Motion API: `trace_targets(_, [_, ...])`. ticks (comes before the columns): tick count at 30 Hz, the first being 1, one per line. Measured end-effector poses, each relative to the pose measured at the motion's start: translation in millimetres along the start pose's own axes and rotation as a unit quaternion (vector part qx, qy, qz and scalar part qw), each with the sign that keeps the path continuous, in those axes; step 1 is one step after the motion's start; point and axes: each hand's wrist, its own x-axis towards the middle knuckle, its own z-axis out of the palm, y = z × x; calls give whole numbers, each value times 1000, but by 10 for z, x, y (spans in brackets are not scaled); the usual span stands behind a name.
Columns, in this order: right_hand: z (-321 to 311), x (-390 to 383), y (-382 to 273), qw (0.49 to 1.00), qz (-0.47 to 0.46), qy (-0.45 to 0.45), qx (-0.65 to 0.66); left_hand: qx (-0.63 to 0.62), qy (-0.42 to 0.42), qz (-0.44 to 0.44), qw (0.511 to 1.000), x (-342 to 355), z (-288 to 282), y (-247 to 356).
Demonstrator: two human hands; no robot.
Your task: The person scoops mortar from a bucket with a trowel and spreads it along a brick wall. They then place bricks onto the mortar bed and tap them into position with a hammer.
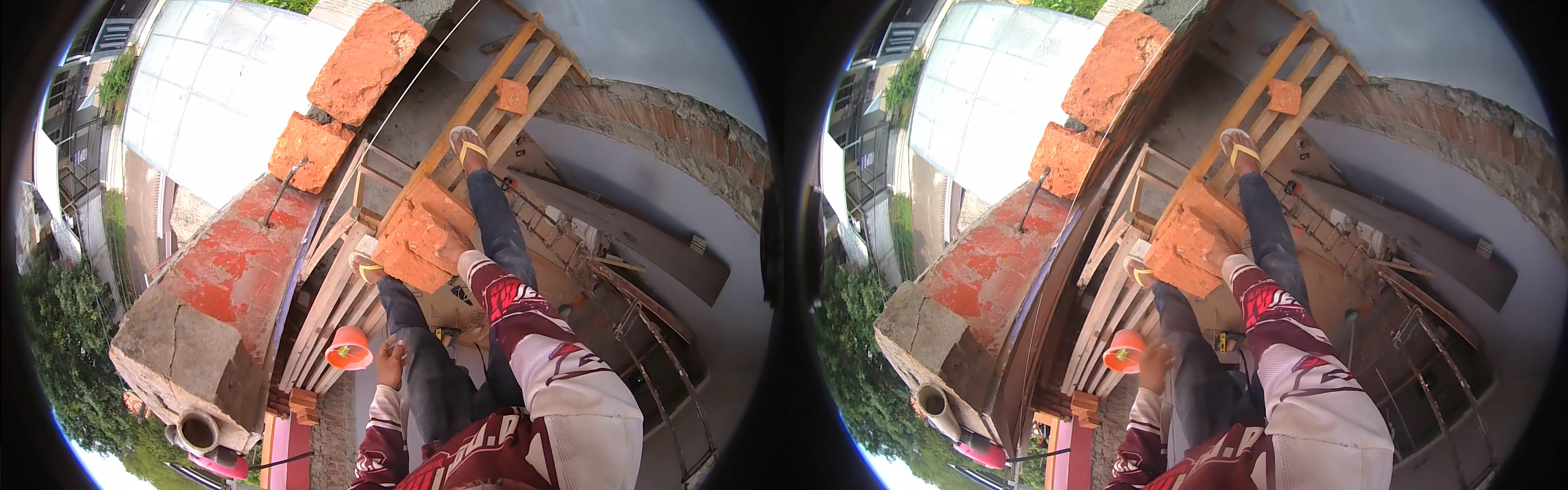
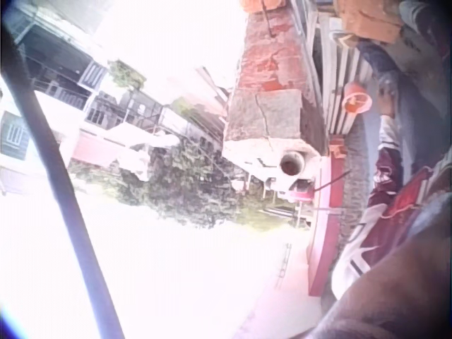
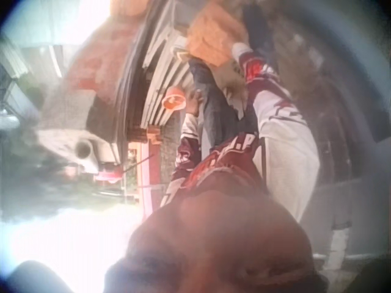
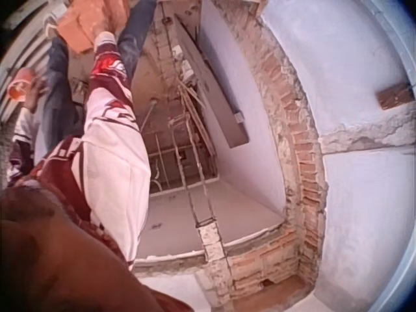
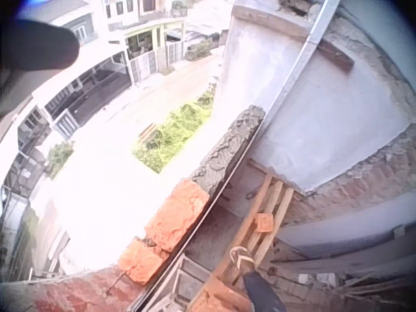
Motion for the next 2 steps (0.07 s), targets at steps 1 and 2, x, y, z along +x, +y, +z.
trace_targets(1, [21, -5, 53, 1000, -6, -3, 2, -17, 3, -10, 1000, 9, -84, -44])
trace_targets(2, [-18, 16, 84, 1000, -13, -14, 10, -32, 7, -17, 999, 50, -136, -53])
